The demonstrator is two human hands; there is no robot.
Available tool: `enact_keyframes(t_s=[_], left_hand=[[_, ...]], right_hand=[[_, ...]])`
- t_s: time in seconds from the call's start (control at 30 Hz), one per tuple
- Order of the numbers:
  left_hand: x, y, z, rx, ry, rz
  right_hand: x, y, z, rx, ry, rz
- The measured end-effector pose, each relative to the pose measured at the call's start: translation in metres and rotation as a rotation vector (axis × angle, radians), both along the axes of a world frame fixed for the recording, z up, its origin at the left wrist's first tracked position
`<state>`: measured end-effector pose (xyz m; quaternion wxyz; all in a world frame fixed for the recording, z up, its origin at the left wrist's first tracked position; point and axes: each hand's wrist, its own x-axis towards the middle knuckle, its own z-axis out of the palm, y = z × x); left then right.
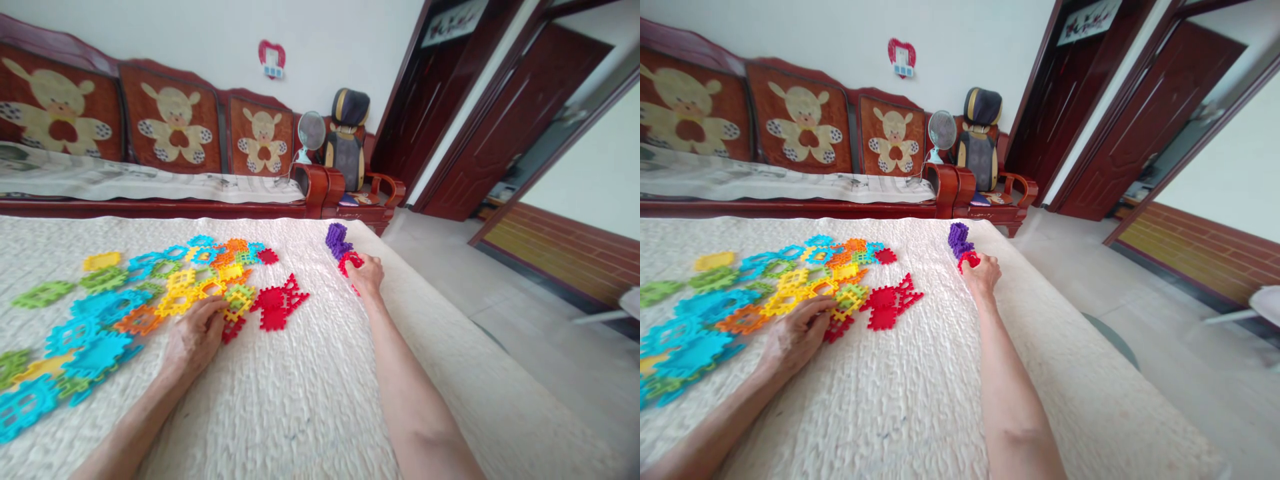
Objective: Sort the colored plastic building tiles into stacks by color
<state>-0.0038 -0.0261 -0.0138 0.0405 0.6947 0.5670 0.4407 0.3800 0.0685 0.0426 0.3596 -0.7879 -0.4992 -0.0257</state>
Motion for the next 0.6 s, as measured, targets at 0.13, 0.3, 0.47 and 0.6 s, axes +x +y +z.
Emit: enact_keyframes(t_s=[0.13, 0.3, 0.47, 0.6], left_hand=[[0.0, 0.0, 0.001, -0.005, -0.002, 0.006], [0.001, -0.001, 0.002, -0.022, -0.037, 0.013], [0.005, -0.006, 0.01, -0.022, -0.136, 0.085], [0.005, -0.006, 0.017, -0.081, -0.217, 0.169]], right_hand=[[-0.002, 0.0, -0.002, -0.015, 0.0, -0.005], [-0.001, 0.0, -0.001, 0.032, 0.018, -0.027], [-0.013, 0.005, 0.001, 0.375, -0.02, 0.152], [-0.062, -0.004, -0.005, 0.517, -0.092, 0.562]])
